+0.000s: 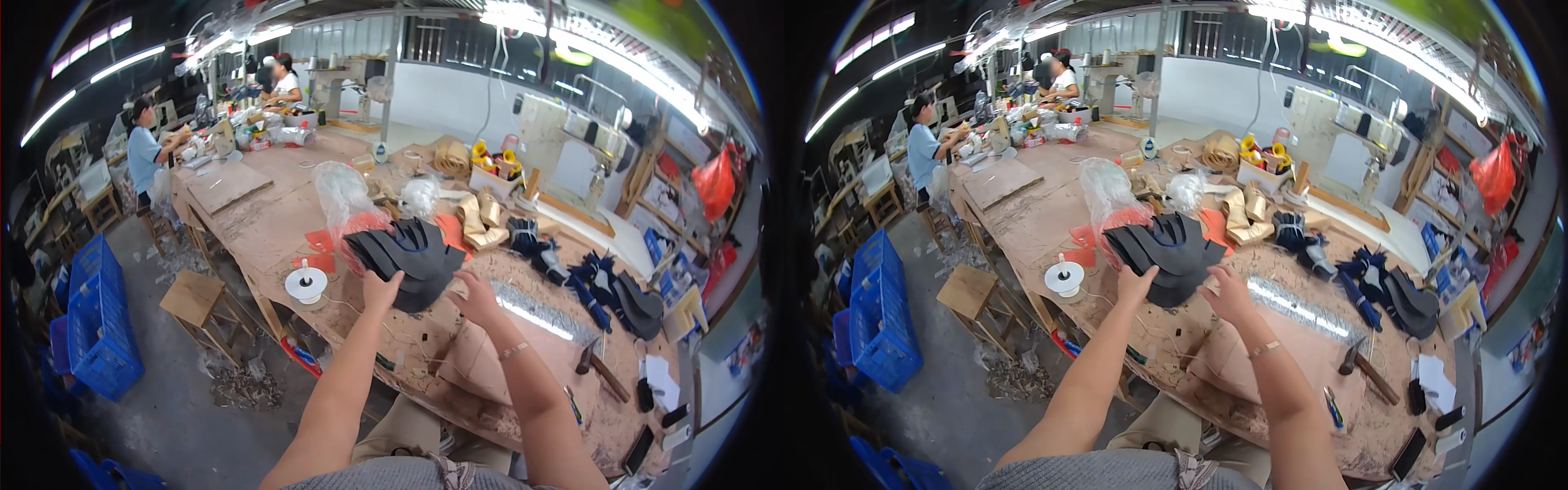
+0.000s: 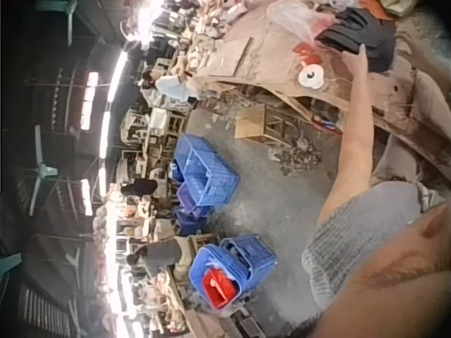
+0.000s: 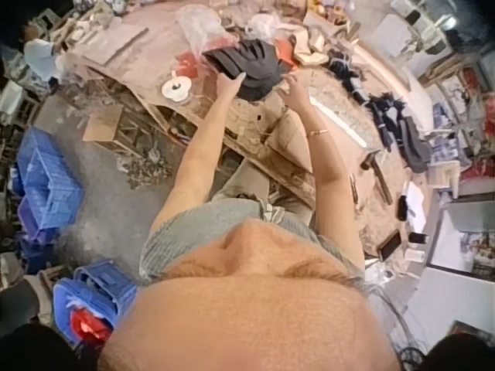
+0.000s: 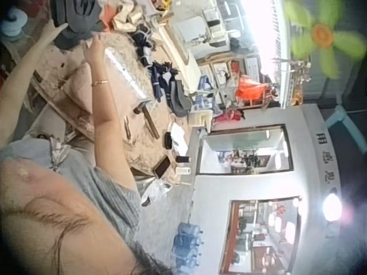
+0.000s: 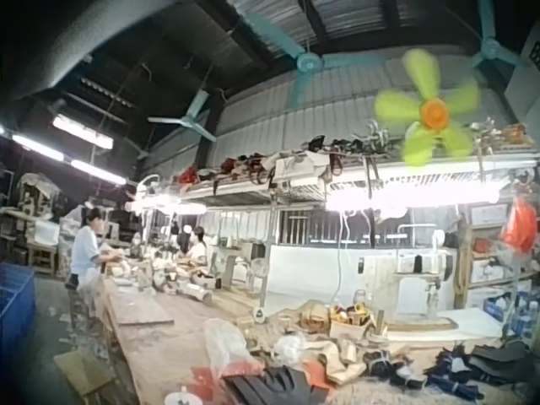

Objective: The person uses a wooden mallet to repeatedly tap and shape the edges of dark leather pieces on a workbench. They handle several pieces one by one, tapping along the curved edges, then gather the finished pieces into a stack.

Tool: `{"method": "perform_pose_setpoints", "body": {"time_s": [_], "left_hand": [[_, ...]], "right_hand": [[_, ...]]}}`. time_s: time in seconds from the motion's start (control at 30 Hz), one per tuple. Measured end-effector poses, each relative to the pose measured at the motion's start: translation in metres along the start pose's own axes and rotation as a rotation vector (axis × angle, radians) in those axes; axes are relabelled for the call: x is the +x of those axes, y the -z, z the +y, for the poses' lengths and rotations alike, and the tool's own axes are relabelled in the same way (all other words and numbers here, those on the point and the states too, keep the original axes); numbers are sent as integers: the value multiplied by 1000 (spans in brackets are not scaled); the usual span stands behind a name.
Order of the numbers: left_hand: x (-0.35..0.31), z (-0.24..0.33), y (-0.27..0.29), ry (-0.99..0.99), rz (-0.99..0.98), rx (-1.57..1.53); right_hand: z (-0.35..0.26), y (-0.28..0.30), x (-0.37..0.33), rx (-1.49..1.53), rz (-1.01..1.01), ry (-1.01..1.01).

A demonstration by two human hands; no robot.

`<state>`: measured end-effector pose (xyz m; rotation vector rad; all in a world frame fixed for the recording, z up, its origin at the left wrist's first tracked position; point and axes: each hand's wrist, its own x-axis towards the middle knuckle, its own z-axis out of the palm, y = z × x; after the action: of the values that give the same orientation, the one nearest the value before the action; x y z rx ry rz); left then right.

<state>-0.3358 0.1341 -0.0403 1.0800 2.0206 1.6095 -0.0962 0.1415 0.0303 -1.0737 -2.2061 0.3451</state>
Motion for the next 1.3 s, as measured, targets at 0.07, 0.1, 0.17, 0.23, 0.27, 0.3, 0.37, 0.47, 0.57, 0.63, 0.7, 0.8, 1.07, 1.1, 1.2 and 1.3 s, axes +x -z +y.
{"method": "perform_pose_setpoints", "body": {"time_s": [0.07,0.1,0.17,0.23,0.27,0.3,0.37,0.47,0.57,0.63,0.7,0.8,1.07,1.1,1.2,1.3], "left_hand": [[-4,10,1,-38,-47,-90],[-5,4,-7,-134,-5,-63],[-12,21,-15,-271,-36,-77],[-21,44,-14,-377,-154,-243],[-21,43,-16,-440,-202,-361],[-13,33,-26,-435,-221,-364],[-12,30,-24,-433,-346,-199],[-12,13,-30,-477,-107,132],[10,-7,-44,-235,238,-47],[24,-15,-47,-21,364,-243],[43,-11,-38,169,356,-416],[58,1,-14,374,126,-817],[58,41,-35,58,-130,-590],[45,61,-32,-18,-201,-554],[34,81,-47,-280,-484,-643],[14,114,-61,-450,-591,-403]], "right_hand": [[1,-34,40,-4,-8,-2],[-2,-46,57,8,-4,-17],[2,-67,86,160,-64,-155],[-2,-75,103,475,-83,-246],[-12,-76,109,633,-70,-280],[-19,-69,116,723,-108,-319],[-31,-51,113,543,-78,-346],[-40,-48,114,316,-16,-361],[-35,-58,122,270,34,-376],[-14,-73,130,307,65,-382],[0,-78,135,322,97,-419],[-23,-66,132,446,124,-479],[23,-32,118,1074,215,-571],[38,-26,112,1142,220,-547],[21,1,89,1249,147,-425],[-20,45,41,1156,101,-329]]}}
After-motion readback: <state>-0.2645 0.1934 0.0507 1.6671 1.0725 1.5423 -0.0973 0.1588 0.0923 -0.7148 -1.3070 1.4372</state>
